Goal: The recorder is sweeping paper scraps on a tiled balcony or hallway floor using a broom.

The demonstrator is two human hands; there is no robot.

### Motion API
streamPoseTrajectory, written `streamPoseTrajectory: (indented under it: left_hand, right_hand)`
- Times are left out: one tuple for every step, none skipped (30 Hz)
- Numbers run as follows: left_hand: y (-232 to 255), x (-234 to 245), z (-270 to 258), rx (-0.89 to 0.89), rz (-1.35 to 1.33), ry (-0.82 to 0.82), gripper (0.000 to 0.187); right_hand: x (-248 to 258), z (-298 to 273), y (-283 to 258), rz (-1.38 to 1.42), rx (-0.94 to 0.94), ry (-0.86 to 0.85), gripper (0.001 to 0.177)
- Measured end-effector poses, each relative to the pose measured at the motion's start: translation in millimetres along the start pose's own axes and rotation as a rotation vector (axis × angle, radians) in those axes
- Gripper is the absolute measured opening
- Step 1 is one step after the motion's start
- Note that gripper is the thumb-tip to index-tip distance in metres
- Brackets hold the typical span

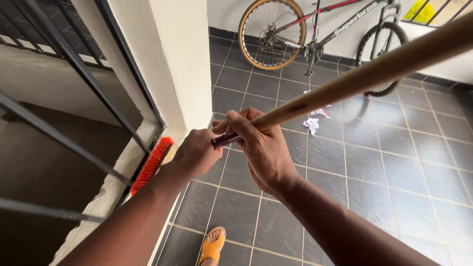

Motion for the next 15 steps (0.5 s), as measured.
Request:
streamPoseTrajectory:
  left_hand:
    - [1,8,13,-0.004,-0.009,0.001,0.021]
    - [-2,16,24,0.003,-0.010,0.013,0.020]
    - [-5,23,34,0.011,-0.011,0.025,0.019]
    - [-14,27,47,0.018,-0.018,0.016,0.019]
    - [-23,30,59,0.023,-0.020,0.015,0.019]
    - [-32,37,73,0.025,-0.021,0.020,0.019]
    - [-32,40,80,0.029,-0.027,0.019,0.019]
    - [-32,46,86,0.052,-0.026,0.023,0.019]
    - [-32,52,92,0.075,-0.026,0.027,0.020]
    - [-36,56,97,0.079,-0.033,0.035,0.020]
    - [-38,59,100,0.098,-0.047,0.057,0.021]
    - [-38,61,105,0.109,-0.052,0.069,0.022]
    - [-42,59,111,0.105,-0.050,0.066,0.022]
    - [-46,57,116,0.076,-0.043,0.089,0.024]
    - [-49,55,120,0.047,-0.037,0.112,0.026]
  right_hand:
    - [-1,15,-4,-0.010,0.000,-0.001,0.031]
    - [-3,28,-7,-0.066,0.014,0.008,0.032]
    - [-6,41,-9,-0.122,0.028,0.016,0.033]
    - [-10,54,-9,-0.124,0.015,0.015,0.033]
    - [-15,66,-9,-0.133,-0.022,0.001,0.034]
    - [-20,80,-10,-0.142,-0.052,-0.016,0.035]
    - [-22,90,-5,-0.145,-0.057,-0.019,0.035]
    - [-25,102,0,-0.130,-0.043,-0.003,0.032]
    - [-28,113,3,-0.115,-0.028,0.014,0.030]
    - [-29,123,3,-0.119,-0.028,0.004,0.030]
    - [-29,131,3,-0.067,-0.034,0.010,0.026]
    - [-27,138,2,-0.011,-0.040,0.031,0.023]
    - [-27,141,-3,-0.011,-0.040,0.036,0.023]
    - [-28,143,-7,-0.086,-0.065,0.017,0.020]
    - [-29,144,-12,-0.162,-0.091,-0.002,0.018]
Point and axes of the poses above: each hand's wrist, its own z-axis towards the middle knuckle, its own x-axis out of the back of the hand, y = z × x, the point moved 2 cm from there along z, towards the middle knuckle, and after that the axes turned 12 degrees about -z, right-handed, at the moved point
